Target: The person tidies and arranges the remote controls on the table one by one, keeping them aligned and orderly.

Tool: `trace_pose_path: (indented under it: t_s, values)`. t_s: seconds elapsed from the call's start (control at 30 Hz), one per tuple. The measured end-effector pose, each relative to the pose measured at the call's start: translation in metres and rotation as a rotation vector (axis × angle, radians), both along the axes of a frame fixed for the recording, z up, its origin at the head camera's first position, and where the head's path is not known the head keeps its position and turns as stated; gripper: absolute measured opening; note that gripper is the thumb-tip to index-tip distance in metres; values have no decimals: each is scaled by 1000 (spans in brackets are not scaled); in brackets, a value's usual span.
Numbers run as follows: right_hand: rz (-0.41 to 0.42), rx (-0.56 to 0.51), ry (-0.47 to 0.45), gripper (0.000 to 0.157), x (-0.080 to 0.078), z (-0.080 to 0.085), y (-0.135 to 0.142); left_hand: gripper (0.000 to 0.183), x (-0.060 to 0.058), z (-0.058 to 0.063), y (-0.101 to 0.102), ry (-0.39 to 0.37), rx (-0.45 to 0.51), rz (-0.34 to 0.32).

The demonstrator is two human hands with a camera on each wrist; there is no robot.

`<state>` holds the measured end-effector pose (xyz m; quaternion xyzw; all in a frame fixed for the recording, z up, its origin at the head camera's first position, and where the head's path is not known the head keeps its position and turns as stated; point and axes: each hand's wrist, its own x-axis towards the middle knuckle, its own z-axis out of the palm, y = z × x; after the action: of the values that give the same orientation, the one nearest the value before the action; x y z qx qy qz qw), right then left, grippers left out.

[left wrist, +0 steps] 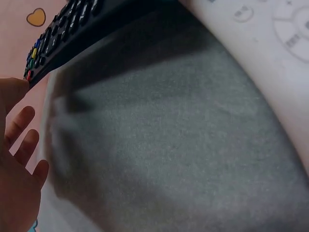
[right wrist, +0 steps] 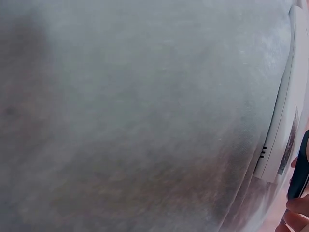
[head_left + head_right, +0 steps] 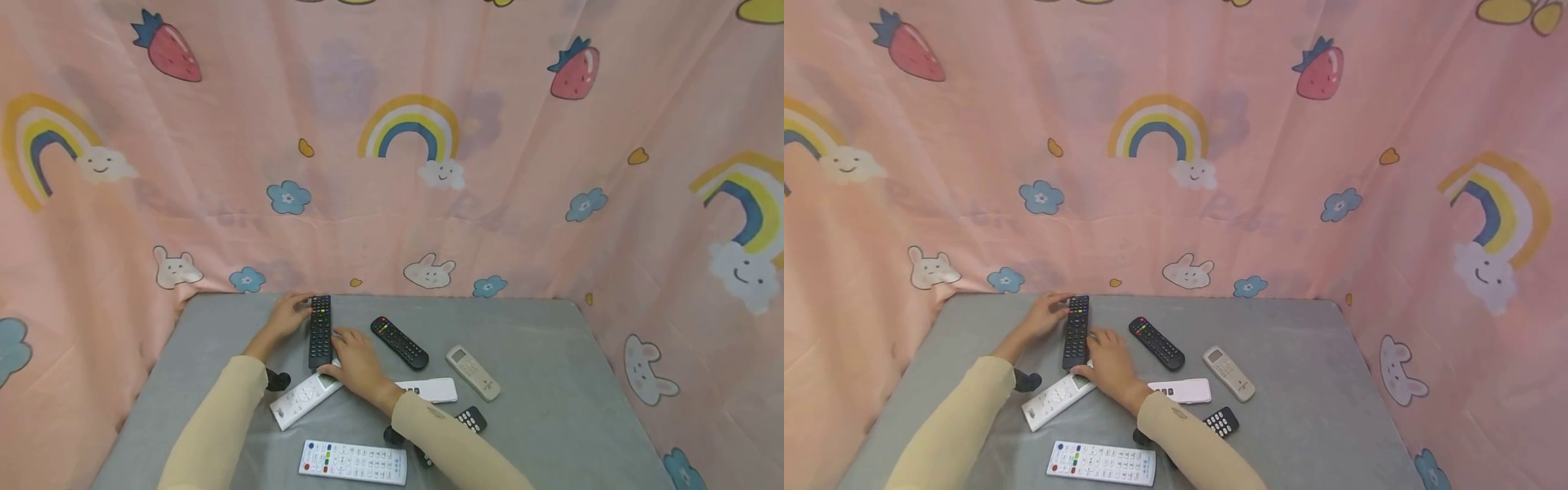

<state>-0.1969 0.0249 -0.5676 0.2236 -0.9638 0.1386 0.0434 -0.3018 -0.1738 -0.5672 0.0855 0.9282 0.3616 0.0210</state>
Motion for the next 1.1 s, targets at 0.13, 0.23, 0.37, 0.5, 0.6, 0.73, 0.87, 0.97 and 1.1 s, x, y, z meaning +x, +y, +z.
trace_pose_path:
  t_s: [0.13,0.23,0.37,0.5,0.6,0.73,0.87,0.97,1.1]
  values:
    - [-28,-27,-50,72,-4,1,-6,44,-2,0,-1,-21,7,18]
    - [-50,-51,-81,72,-7,1,-10,44,-3,-1,-2,-47,15,36]
    - [-73,-77,-81,72,-9,1,-14,45,-4,-2,-4,-75,21,60]
    - [-94,-97,-68,73,-13,-4,-15,46,-4,-2,-4,-91,-9,84]
    - [-112,-111,-66,73,-15,-9,-16,46,-5,-2,-4,-98,-33,94]
    - [-124,-128,-66,73,-16,-11,-17,46,-5,-1,-4,-102,-47,99]
    - [-131,-145,-75,69,-16,-12,-17,46,-7,-2,-5,-121,-53,114]
    - [-137,-155,-93,67,-15,-12,-17,47,-8,-3,-4,-134,-59,122]
    - [-139,-148,-104,66,-15,-13,-17,47,-8,-5,-3,-140,-72,122]
